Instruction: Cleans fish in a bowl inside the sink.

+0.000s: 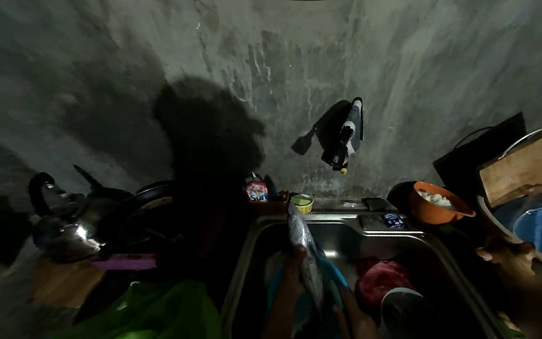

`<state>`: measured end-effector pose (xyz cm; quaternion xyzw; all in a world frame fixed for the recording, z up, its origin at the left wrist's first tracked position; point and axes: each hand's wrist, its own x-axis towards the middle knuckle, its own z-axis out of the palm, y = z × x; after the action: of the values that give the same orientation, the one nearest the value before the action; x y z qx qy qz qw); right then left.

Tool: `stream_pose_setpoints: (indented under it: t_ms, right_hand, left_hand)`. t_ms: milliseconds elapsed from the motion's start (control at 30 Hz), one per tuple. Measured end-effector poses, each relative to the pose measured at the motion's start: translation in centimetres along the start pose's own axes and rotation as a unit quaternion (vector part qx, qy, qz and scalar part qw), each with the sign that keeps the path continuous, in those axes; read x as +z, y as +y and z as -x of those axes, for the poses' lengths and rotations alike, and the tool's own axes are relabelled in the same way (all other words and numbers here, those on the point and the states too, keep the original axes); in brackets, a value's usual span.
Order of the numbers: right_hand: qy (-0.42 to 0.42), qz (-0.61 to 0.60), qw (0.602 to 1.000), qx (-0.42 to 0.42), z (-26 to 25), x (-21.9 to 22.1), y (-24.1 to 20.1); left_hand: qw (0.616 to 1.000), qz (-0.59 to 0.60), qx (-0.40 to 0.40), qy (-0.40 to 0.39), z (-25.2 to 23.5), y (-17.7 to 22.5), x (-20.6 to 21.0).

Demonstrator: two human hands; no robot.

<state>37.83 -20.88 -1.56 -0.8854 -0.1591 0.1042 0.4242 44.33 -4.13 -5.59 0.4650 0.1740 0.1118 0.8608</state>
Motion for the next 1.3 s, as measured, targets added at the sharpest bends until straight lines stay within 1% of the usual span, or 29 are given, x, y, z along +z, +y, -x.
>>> stream_pose_setpoints:
  t_ms: [67, 133, 233, 367, 433, 500, 600, 667, 700, 800, 867, 967, 1033, 1133, 1200, 1300]
  right_hand:
    - [0.005, 0.003, 1.000, -0.002, -0.2, 0.0, 0.1]
    - [-0.003, -0.011, 1.000, 0.014, -0.7, -0.2, -0.1]
    - [-0.016, -0.012, 1.000, 0.015, -0.6, -0.5, -0.1]
    - [-0.011, -0.013, 1.000, 0.015, -1.1, -0.4, 0.2]
    - [-0.029, -0.011, 0.999, 0.021, -0.9, -0.7, 0.2]
    - [-0.028, -0.005, 0.999, 0.019, -1.0, -0.7, 0.4]
    - [-0.012, -0.022, 1.000, 0.015, -1.5, -0.6, 0.1]
    - [0.003, -0.035, 0.999, 0.005, -0.5, -0.5, 0.4]
    - [0.013, -0.042, 0.999, -0.001, 0.1, -0.4, 0.8]
    - [0.074, -0.060, 0.995, -0.035, 1.7, -0.2, 3.0]
    - [0.088, -0.056, 0.994, -0.012, 2.0, -0.5, 4.3]
    - [0.070, -0.065, 0.993, 0.071, 1.2, -0.7, 6.3]
    - [0.051, -0.125, 0.984, 0.115, 0.1, -0.7, 7.7]
    - [0.026, -0.215, 0.959, 0.183, -2.2, -0.8, 9.4]
    - [0.042, -0.234, 0.953, 0.188, -4.2, -1.1, 10.3]
    - [0.051, -0.189, 0.966, 0.169, -7.6, -2.2, 12.2]
  left_hand:
    - [1.000, 0.003, -0.010, 0.004, 0.3, 0.1, 0.2]
    - [1.000, 0.009, -0.006, 0.001, 0.5, -0.1, 0.3]
    - [1.000, -0.011, 0.001, 0.013, -0.1, 0.2, 0.1]
    - [1.000, 0.000, -0.015, 0.021, 0.0, 0.1, 0.4]
    - [1.000, -0.016, -0.007, 0.022, -0.2, 0.3, 0.3]
    - [0.999, -0.022, -0.009, 0.023, -0.3, 0.2, 0.3]
    - [0.999, -0.036, -0.021, 0.023, 0.2, 0.4, 0.9]
    - [0.998, -0.045, -0.022, 0.029, -0.1, 0.7, 1.0]
    - [0.998, -0.046, -0.021, 0.041, -0.4, 0.6, 0.9]
    - [0.996, -0.051, -0.017, 0.071, -1.1, 0.4, 0.2]
    - [0.994, -0.060, -0.018, 0.092, -1.4, -0.3, -1.0]
    - [0.986, -0.111, -0.018, 0.126, -1.3, -1.7, -3.2]
    - [0.979, -0.146, -0.012, 0.145, -0.6, -2.1, -4.0]
    - [0.972, -0.150, -0.010, 0.183, 0.5, -2.9, -5.2]
    - [0.967, -0.155, -0.023, 0.200, 1.3, -3.4, -6.4]
    - [0.960, -0.164, -0.045, 0.221, 2.7, -3.6, -7.2]
